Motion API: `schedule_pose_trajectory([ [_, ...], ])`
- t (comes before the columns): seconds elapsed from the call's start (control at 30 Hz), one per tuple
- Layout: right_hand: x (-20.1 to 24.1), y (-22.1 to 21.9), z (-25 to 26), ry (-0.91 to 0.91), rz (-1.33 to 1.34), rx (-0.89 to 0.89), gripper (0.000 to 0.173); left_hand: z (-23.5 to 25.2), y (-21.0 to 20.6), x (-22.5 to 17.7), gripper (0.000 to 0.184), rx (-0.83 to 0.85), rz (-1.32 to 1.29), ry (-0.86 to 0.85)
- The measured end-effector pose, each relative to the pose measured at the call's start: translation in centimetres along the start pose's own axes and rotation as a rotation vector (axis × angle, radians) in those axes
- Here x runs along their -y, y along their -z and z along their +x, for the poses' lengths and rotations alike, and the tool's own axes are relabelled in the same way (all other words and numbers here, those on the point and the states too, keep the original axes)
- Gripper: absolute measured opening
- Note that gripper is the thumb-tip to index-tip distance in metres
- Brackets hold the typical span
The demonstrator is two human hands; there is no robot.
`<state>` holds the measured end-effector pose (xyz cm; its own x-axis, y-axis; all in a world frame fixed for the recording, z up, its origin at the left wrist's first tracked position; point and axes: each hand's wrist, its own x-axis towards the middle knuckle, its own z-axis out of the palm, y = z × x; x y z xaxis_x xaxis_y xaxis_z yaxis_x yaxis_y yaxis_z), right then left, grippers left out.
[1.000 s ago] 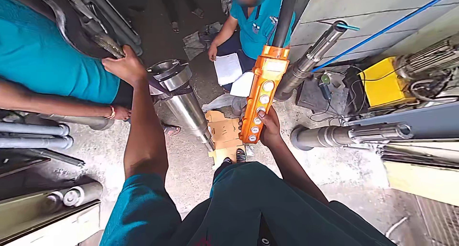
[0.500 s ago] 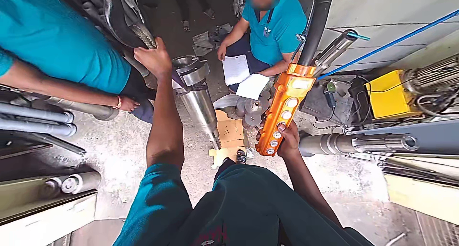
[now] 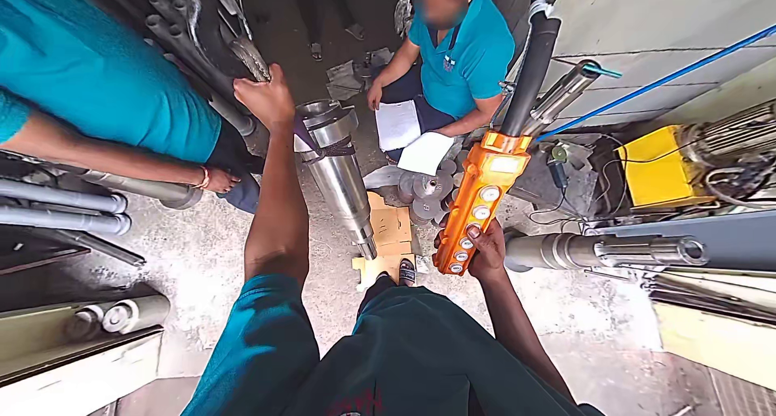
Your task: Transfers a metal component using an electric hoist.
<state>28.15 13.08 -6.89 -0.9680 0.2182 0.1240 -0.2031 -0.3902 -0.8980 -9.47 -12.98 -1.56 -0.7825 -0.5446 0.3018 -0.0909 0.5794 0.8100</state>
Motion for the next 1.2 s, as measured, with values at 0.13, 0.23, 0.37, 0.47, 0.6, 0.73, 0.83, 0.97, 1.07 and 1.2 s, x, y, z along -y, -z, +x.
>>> schedule_pose_trajectory([
  [0.13,-0.3,0.1,0.9,0.01,0.003,-0.022,0.065,0.6,-0.6,0.1,0.06,0.005,-0.026,0.01],
  [0.23,-0.7,-0.1,1.7,0.026,-0.015,-0.057,0.063,1.1,-1.2,0.1,0.061,0.016,-0.074,-0.019],
  [0.37,-1.4,-0.7,2.8,0.05,-0.049,-0.103,0.061,2.3,-1.7,-0.7,0.054,0.051,-0.08,-0.019],
  [0.47,-2.0,-1.5,3.5,0.059,-0.057,-0.116,0.06,3.9,-2.6,-0.6,0.056,0.082,-0.085,-0.028],
  [0.6,-2.8,-2.8,4.7,0.062,-0.086,-0.135,0.065,6.5,-4.6,-0.5,0.053,0.114,-0.12,-0.038],
  [0.73,-3.9,-4.5,6.3,0.095,-0.112,-0.16,0.063,8.9,-6.4,-0.8,0.049,0.094,-0.115,-0.066],
  [0.83,-4.5,-6.1,7.6,0.11,-0.138,-0.173,0.061,10.3,-7.1,-1.2,0.049,0.126,-0.084,-0.054],
  [0.97,-5.8,-8.0,9.7,0.119,-0.122,-0.165,0.063,12.8,-8.9,-1.6,0.052,0.143,-0.071,-0.068],
  [1.07,-6.7,-8.9,11.3,0.103,-0.107,-0.15,0.063,15.0,-10.7,-1.6,0.061,0.16,-0.041,-0.061],
  [1.2,-7.8,-9.2,14.8,0.099,-0.113,-0.141,0.062,18.1,-13.6,-2.2,0.064,0.156,-0.057,-0.084],
])
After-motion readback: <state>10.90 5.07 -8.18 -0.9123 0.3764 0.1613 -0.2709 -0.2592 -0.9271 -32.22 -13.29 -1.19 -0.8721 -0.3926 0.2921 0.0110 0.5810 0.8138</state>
